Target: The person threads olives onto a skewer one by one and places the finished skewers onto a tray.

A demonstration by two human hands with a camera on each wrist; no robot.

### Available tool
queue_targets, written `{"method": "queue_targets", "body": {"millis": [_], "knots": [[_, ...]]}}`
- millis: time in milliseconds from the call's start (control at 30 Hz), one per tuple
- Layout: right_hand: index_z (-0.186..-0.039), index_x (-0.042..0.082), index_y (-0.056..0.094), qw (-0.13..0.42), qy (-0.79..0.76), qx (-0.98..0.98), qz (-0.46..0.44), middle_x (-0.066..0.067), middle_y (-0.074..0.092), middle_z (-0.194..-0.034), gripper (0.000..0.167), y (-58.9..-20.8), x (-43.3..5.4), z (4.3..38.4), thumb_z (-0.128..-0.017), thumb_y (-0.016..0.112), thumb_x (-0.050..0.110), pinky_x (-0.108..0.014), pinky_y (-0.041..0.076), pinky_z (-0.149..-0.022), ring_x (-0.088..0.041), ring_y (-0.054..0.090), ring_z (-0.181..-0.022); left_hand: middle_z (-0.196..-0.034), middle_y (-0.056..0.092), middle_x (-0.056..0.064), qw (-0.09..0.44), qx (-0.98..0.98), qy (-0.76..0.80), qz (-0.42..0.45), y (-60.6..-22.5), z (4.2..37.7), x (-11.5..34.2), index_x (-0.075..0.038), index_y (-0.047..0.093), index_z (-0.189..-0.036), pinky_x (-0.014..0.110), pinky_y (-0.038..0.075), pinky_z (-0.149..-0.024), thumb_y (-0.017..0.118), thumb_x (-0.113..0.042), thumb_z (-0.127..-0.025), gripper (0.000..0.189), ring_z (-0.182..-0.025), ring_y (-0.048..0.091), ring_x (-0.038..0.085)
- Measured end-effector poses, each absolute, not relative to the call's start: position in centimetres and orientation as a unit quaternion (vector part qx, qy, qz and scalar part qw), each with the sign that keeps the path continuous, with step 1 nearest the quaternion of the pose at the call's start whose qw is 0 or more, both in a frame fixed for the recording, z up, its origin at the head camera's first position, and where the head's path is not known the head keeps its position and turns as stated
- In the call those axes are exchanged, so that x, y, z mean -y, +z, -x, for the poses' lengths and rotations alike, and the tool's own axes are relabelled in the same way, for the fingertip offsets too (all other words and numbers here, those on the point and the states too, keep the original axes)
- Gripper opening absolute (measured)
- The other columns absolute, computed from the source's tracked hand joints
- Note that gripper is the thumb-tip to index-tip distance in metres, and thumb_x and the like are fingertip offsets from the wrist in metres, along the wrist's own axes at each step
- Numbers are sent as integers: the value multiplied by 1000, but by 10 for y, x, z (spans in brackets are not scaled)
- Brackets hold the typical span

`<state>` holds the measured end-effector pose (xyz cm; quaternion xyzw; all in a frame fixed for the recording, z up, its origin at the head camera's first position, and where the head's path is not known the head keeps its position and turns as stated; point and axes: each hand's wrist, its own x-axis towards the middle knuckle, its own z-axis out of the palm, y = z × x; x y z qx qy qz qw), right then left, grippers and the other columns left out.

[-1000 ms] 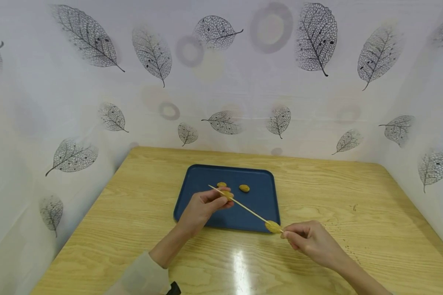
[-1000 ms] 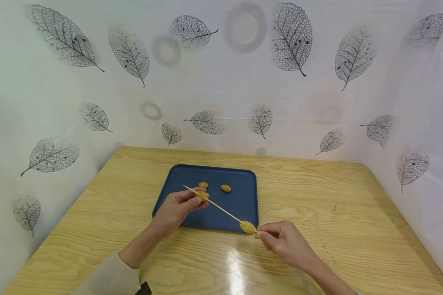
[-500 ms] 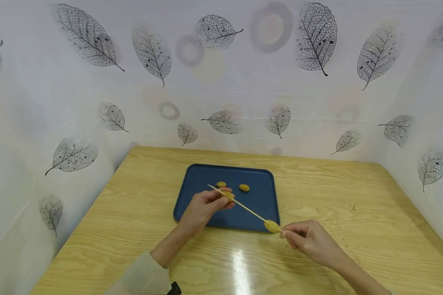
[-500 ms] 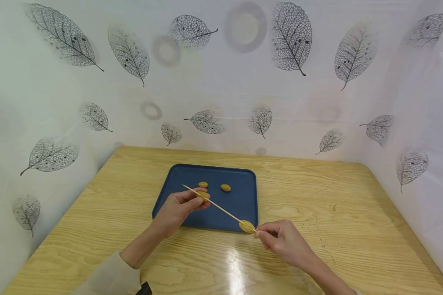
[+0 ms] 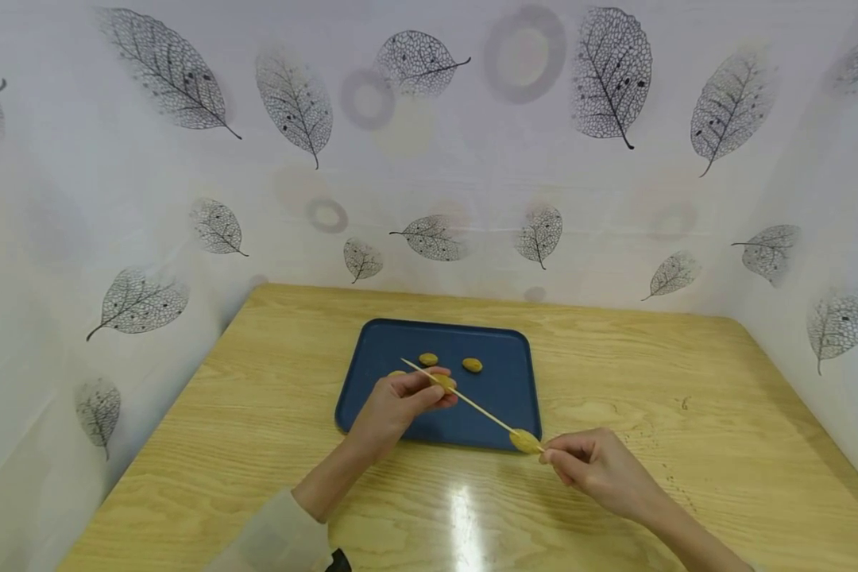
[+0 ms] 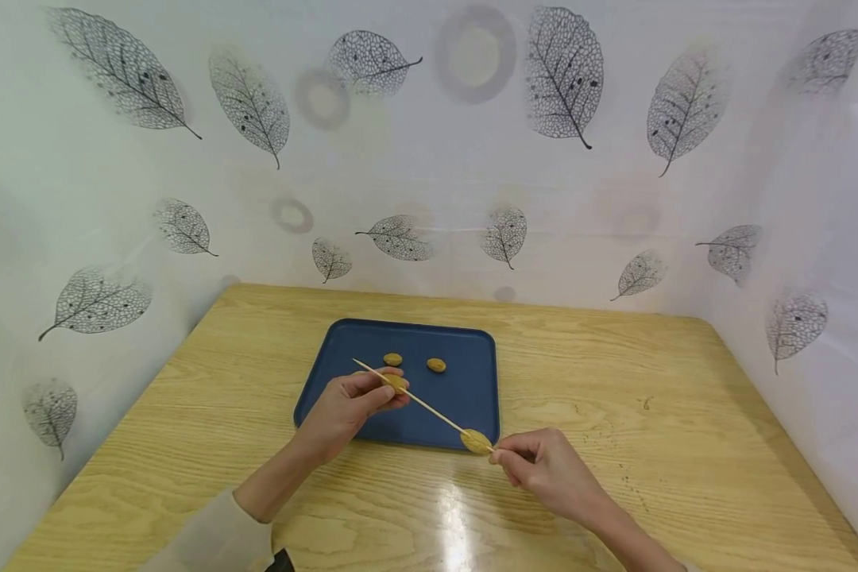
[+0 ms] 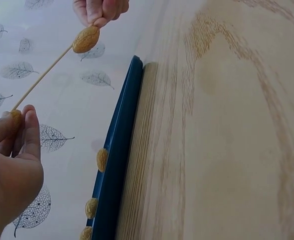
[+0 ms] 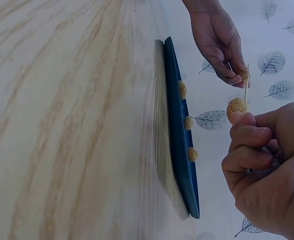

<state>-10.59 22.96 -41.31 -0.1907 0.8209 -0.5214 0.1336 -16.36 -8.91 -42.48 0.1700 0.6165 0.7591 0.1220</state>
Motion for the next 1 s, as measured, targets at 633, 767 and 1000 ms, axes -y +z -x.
{"method": "queue_targets", "body": {"millis": [633,767,1000], "knots": [[-88,1,74,129,-511,-827,197,8,49,-60,23,-415,-226,106,-104,64,16,-24,31,-40,-1,28,-47,-136,60,19,135,-611,760,-174,-427,160,88,15,63,-129,33,56,-99,62,-8,-104,33,-104,71,13],[-87,2,74,125,-514,-824,203,9,49,-60,23,-416,-226,106,-104,65,15,-23,28,-39,0,28,-47,-137,60,19,138,-610,761,-173,-428,160,87,15,63,-130,33,57,-99,62,-7,-104,34,-105,71,13],[-84,2,72,119,-516,-822,210,8,49,-60,24,-417,-225,105,-104,64,13,-23,27,-38,0,28,-47,-143,55,20,143,-610,761,-168,-429,158,87,14,65,-126,32,56,-101,62,-7,-105,30,-108,70,14]]}}
